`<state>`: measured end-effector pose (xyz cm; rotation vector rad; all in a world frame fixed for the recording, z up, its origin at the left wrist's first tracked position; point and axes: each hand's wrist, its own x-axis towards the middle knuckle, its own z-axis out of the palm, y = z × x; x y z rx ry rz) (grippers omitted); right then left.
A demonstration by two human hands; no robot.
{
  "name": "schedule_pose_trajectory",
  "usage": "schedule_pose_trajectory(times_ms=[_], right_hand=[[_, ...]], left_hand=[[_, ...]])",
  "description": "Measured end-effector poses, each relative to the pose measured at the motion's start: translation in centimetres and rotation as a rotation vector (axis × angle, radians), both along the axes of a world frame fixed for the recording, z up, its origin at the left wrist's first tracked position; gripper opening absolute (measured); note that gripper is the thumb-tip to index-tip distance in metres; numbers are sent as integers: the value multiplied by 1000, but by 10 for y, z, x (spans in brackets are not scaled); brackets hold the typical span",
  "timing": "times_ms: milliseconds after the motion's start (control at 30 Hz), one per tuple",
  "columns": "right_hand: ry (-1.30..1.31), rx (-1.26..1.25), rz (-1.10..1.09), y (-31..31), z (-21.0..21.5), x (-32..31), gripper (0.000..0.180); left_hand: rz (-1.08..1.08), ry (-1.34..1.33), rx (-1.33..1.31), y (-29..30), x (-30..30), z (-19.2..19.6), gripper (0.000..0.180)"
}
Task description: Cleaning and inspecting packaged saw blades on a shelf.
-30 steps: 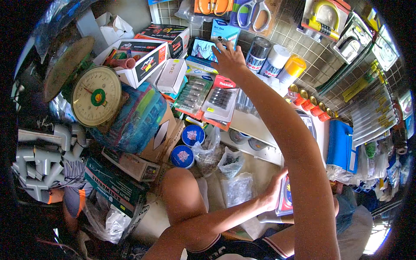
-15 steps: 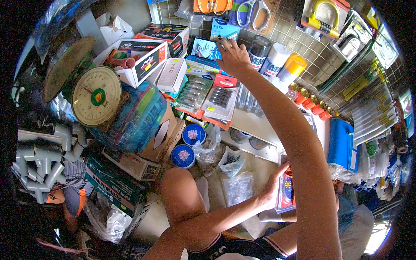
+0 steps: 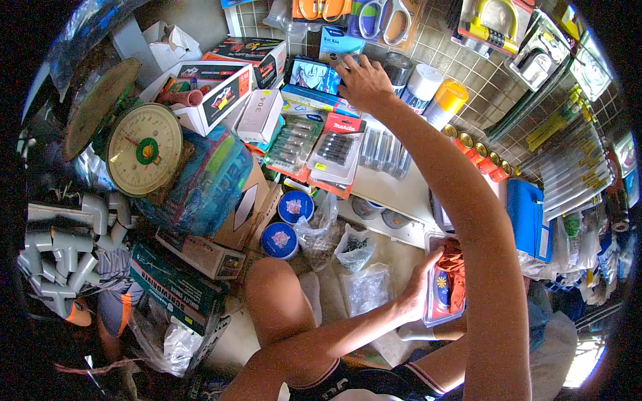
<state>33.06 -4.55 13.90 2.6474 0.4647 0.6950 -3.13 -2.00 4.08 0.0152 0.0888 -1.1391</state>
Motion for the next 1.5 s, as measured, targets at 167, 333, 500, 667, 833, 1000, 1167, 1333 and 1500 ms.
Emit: schedule_pose_trajectory(times_ms=[167,333,500,667,833,1000,1167,1333,1500], right_hand=[[21,42,218,14,45,-46,48],[254,75,440,9,114,-187,33],[380,429,263,-54,68,-294,45],[360,501,293,-75,20,-334,57],[294,550,307,-127,0,-311,47],[271,772,429,-110,-37,-320,46],[207,826,420,-112,-39,-317,40],[112,1077,274,-114,-37,-303,38],[104,958,430,-89,-37,-313,39]], left_hand=[[62,14,9,6,8,0,62],[192,-41,-48,19,23,16,70],[319,-78,23,32,41,40,66],[418,-235,101,39,57,54,60],[215,-231,-1,25,53,47,73],[277,-266,122,25,62,26,79],[355,-340,224,15,60,40,83],[295,-335,26,18,70,48,84],[492,-541,410,5,63,43,80]])
